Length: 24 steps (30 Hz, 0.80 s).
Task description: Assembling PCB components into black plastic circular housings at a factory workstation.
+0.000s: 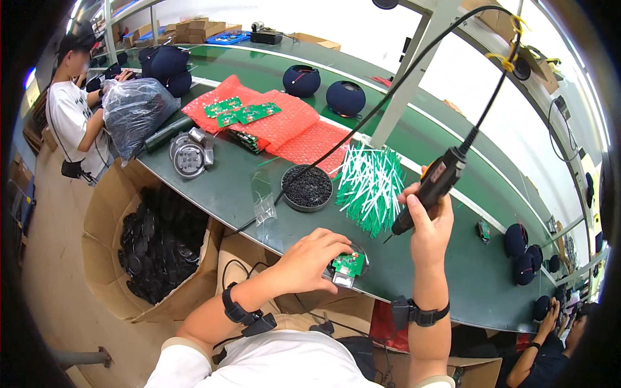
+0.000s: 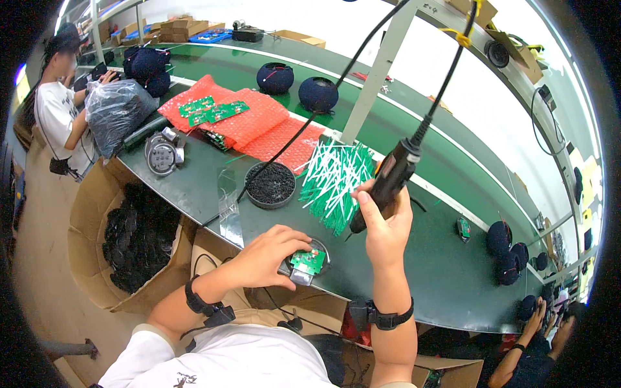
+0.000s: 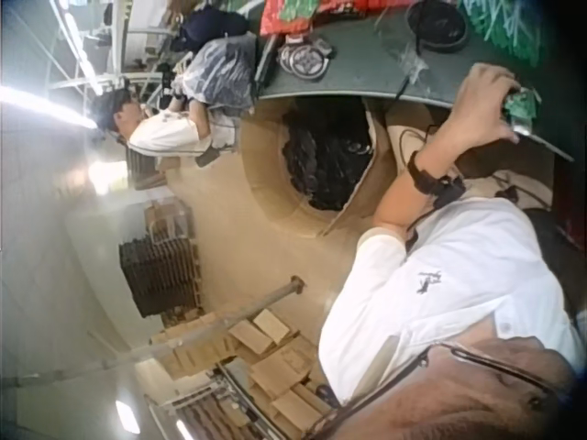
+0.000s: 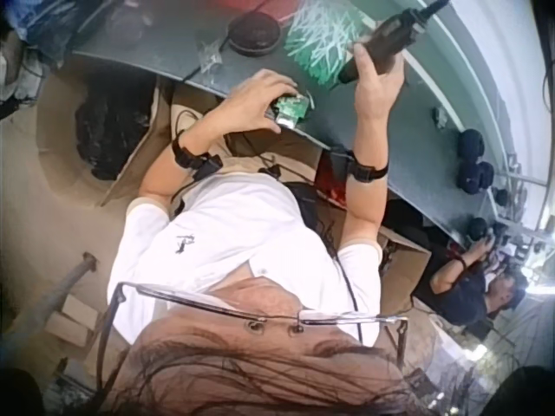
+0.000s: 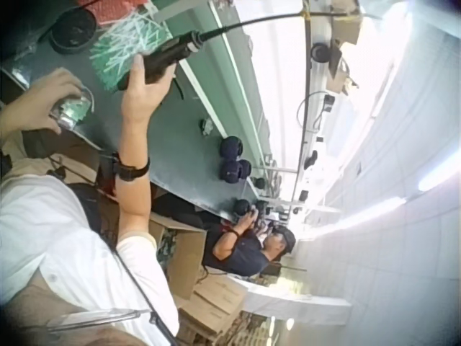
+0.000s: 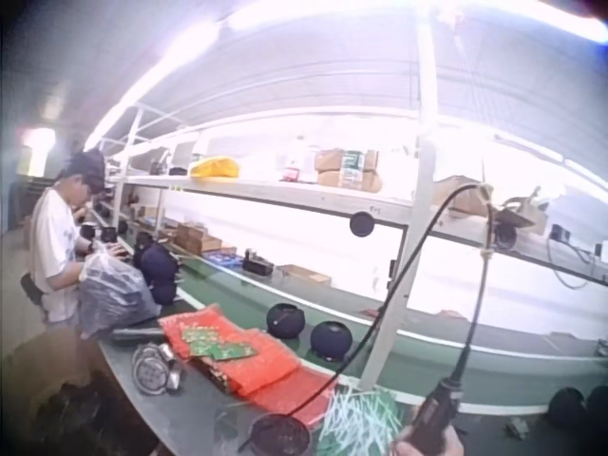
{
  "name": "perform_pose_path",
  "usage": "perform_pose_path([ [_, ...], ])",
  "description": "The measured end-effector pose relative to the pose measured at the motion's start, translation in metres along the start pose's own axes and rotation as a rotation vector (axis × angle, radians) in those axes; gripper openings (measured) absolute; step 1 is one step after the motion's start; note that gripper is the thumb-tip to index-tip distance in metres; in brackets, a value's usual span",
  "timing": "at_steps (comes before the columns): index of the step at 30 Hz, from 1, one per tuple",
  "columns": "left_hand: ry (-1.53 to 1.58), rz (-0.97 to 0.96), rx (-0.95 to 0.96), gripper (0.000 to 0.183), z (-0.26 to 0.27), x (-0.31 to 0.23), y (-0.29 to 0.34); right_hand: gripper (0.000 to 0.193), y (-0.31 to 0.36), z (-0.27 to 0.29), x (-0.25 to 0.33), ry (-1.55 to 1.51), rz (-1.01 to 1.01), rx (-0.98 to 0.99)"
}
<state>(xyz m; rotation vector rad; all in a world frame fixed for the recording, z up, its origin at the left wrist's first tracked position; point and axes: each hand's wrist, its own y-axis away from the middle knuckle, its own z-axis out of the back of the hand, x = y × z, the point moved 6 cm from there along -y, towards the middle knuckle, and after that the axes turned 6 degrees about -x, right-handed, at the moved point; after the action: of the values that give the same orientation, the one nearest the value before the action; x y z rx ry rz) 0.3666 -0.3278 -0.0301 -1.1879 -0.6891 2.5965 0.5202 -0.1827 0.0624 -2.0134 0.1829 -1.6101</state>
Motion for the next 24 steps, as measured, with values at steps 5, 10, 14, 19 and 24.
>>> perform_pose_path([
  [5, 0.117, 0.050, -0.102, 0.047, 0.007, 0.006, -0.002, 0.052, 0.038, 0.028, 0.007, 0.537, 0.132, -0.075],
  [10, 0.353, 0.216, -0.107, 0.032, 0.010, 0.009, -0.003, 0.047, 0.099, 0.006, -0.014, 0.552, -0.008, 0.438],
  [14, 0.300, 0.156, -0.100, 0.030, 0.010, -0.012, -0.002, 0.027, 0.108, 0.010, -0.017, 0.495, 0.033, 0.298],
  [19, 0.265, 0.103, -0.154, 0.032, 0.019, -0.031, -0.001, 0.029, 0.110, 0.014, -0.002, 0.572, 0.118, 0.296],
  [24, 0.259, 0.077, -0.165, 0.032, 0.023, -0.037, -0.001, 0.037, 0.107, 0.013, 0.006, 0.584, 0.154, 0.260],
])
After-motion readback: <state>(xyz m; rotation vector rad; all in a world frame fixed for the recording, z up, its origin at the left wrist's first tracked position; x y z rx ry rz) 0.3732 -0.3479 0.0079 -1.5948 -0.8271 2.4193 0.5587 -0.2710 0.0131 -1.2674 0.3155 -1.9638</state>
